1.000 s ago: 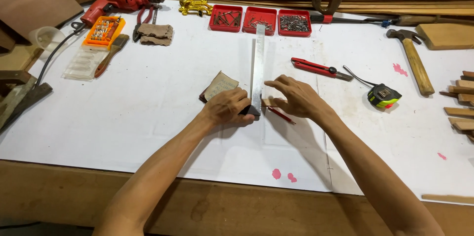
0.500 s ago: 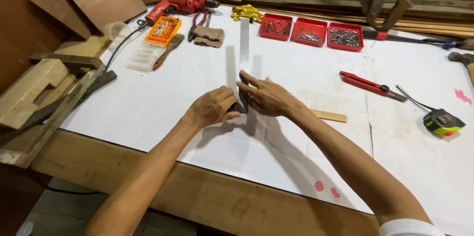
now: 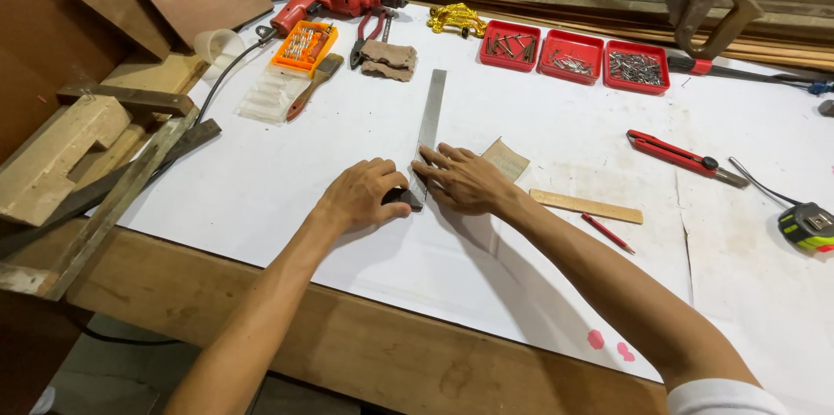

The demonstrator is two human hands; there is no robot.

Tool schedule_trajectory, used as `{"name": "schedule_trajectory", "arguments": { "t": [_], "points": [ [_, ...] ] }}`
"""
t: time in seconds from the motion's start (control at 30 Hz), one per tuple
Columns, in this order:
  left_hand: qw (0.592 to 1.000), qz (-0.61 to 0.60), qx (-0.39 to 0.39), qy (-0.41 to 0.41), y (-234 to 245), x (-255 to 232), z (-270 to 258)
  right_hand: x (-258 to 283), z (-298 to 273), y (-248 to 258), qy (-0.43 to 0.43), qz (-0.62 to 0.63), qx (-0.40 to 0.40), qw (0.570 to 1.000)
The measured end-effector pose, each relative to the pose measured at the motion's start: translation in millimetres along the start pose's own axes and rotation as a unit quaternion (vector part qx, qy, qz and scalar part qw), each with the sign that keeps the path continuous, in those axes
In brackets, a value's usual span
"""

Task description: Marking, sanding, and measuring wooden strips at a carpentry workbench.

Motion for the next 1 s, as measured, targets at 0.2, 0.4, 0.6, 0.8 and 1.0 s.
{"name": "schedule_trajectory", "arguments": {
  "t": [0.2, 0.4, 0.6, 0.8, 1.0],
  "points": [
    [0.999, 0.04, -0.011, -0.019, -0.9, -4.6, 18.5, -41.1, -19.8, 15.3, -0.014, 0.019, 0.0, 1.0],
    [0.991, 0.057, -0.047, -0.111, -4.8, -67.3, 68.2, -108.6, -88.0, 47.1, -0.082, 0.043, -0.035, 0.995],
    [0.982, 0.062, -0.047, -0.169, -39.1, -124.3, 124.2, -139.5, -168.4, 53.1, -0.139, 0.072, -0.029, 0.987],
    [0.982, 0.094, 0.041, -0.156, -80.5, -155.3, 156.7, -142.0, -227.4, 57.4, -0.239, 0.121, 0.063, 0.961],
    [0.986, 0.065, 0.102, -0.118, -109.0, -158.5, 164.2, -142.8, -243.6, 51.7, -0.193, 0.142, -0.019, 0.971]
  ]
}}
Point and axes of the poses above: each hand's wrist, its own z-axis towards the middle knuckle, its own y-axis out of the back of the hand, x = y × z, the point moved 9 cm from there along z, towards the middle knuckle, and after that the axes turned 1 degree about -y, right-handed, at the moved point
